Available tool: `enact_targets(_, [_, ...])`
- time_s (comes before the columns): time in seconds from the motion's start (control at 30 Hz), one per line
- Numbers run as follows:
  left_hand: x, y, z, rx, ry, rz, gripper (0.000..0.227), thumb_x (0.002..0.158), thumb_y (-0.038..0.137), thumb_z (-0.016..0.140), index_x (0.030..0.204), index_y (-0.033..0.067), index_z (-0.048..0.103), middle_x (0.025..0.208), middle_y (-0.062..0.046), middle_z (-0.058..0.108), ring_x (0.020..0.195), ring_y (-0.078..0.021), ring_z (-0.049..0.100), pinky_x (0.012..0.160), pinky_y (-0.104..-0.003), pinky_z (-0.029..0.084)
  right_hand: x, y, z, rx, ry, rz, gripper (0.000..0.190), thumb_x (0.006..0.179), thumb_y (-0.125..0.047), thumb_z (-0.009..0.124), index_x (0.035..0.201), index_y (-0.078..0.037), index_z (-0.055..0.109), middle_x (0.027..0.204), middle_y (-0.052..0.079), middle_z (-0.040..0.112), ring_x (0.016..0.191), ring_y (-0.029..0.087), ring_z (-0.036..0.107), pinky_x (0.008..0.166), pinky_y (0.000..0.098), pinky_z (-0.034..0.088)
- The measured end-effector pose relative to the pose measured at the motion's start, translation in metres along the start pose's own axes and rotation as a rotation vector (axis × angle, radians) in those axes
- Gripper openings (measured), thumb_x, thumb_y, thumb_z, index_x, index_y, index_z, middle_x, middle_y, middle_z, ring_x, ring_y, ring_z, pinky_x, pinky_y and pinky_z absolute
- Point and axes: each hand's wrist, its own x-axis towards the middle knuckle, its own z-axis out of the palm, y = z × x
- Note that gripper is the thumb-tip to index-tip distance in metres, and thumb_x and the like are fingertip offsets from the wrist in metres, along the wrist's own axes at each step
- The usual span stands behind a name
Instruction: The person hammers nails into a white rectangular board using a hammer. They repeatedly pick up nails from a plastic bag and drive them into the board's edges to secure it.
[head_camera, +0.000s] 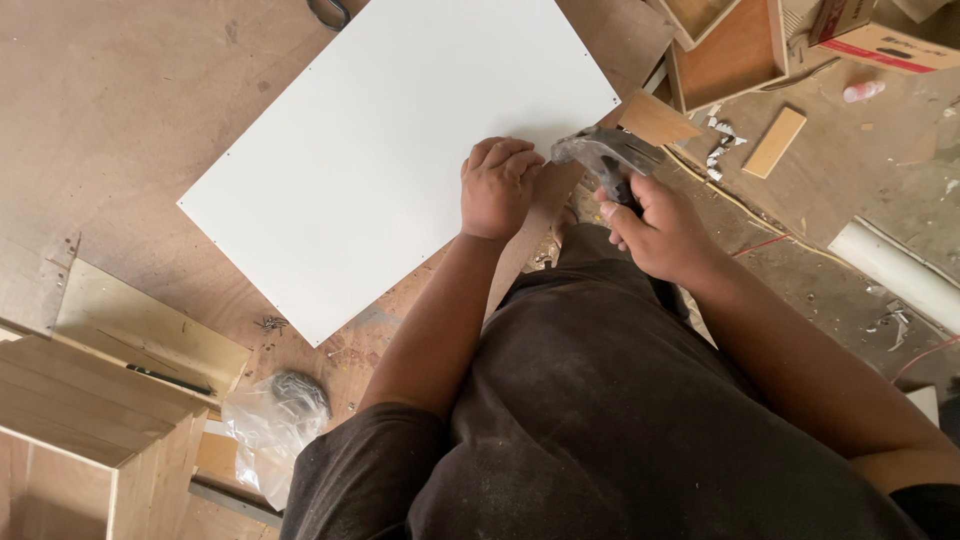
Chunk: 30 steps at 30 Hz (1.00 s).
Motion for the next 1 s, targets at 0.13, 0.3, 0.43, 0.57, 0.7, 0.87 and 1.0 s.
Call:
enact_targets(0.13, [0.001, 0.009, -0.010, 0.031, 0.014, 0.011, 0.006, 0.086, 0.028, 0.079, 0.091, 0.0300, 0.077, 0.104, 0.013, 0.068, 0.115, -0.0151, 0.059, 0.091, -0.034, 0.053, 0.001, 0.006, 0.003, -0.296, 0.012, -0.076, 0.026, 0.108, -0.023, 0.057, 0.108, 0.002, 0.065, 0.073, 0.023, 0.068, 0.068, 0.037, 0.070, 0.056, 0.0476, 0.054])
enact_targets(0.3, [0.000, 0.003, -0.001, 0.045, 0.056, 0.014, 0.003, 0.087, 0.028, 0.077, 0.090, 0.0276, 0.077, 0.105, 0.012, 0.068, 0.115, -0.0153, 0.059, 0.091, -0.033, 0.052, 0.012, 0.026, 0.023, -0.636, 0.094, -0.203, 0.039, 0.110, -0.035, 0.055, 0.109, 0.004, 0.064, 0.084, 0.029, 0.067, 0.078, 0.049, 0.070, 0.059, 0.0562, 0.054])
enact_targets(0.43, [0.000, 0.003, 0.006, 0.000, 0.080, -0.005, 0.007, 0.081, 0.024, 0.078, 0.087, 0.0256, 0.078, 0.104, 0.013, 0.068, 0.113, -0.0147, 0.060, 0.087, -0.031, 0.053, 0.011, 0.039, 0.030, -0.669, 0.093, -0.295, 0.037, 0.107, -0.027, 0.055, 0.118, 0.007, 0.064, 0.090, 0.027, 0.066, 0.082, 0.048, 0.071, 0.062, 0.0543, 0.057])
enact_targets(0.57, [0.000, 0.005, 0.003, -0.017, 0.108, -0.029, 0.005, 0.079, 0.022, 0.076, 0.083, 0.0245, 0.078, 0.102, 0.012, 0.069, 0.111, -0.0146, 0.061, 0.085, -0.031, 0.053, 0.013, 0.067, 0.034, -0.695, 0.154, -0.443, 0.030, 0.105, -0.025, 0.059, 0.111, 0.003, 0.066, 0.082, 0.020, 0.064, 0.075, 0.043, 0.071, 0.054, 0.0470, 0.057])
enact_targets(0.7, [0.002, -0.002, 0.014, -0.025, 0.136, -0.010, 0.008, 0.078, 0.021, 0.075, 0.084, 0.0239, 0.079, 0.100, 0.012, 0.070, 0.109, -0.0152, 0.063, 0.082, -0.030, 0.054, 0.011, 0.047, 0.036, -0.686, 0.178, -0.456, 0.030, 0.104, -0.023, 0.060, 0.109, 0.006, 0.065, 0.080, 0.023, 0.063, 0.073, 0.046, 0.071, 0.053, 0.0510, 0.055])
enact_targets(0.87, [-0.002, -0.003, 0.008, 0.013, 0.012, -0.039, 0.016, 0.081, 0.023, 0.073, 0.096, 0.0288, 0.079, 0.111, 0.013, 0.070, 0.116, -0.0156, 0.062, 0.088, -0.032, 0.056, 0.014, 0.044, 0.041, -0.604, 0.170, -0.301, 0.027, 0.103, -0.026, 0.061, 0.102, 0.001, 0.065, 0.080, 0.020, 0.063, 0.077, 0.046, 0.069, 0.062, 0.0515, 0.056])
enact_targets(1.0, [-0.019, -0.001, -0.101, -0.086, -0.127, -0.167, 0.058, 0.081, 0.026, 0.088, 0.134, 0.0194, 0.066, 0.144, -0.013, 0.055, 0.141, -0.0366, 0.048, 0.120, -0.051, 0.038, 0.016, 0.057, 0.032, -0.454, 0.210, -0.153, 0.038, 0.102, -0.032, 0.066, 0.105, 0.006, 0.062, 0.084, 0.032, 0.063, 0.086, 0.058, 0.065, 0.066, 0.0631, 0.049])
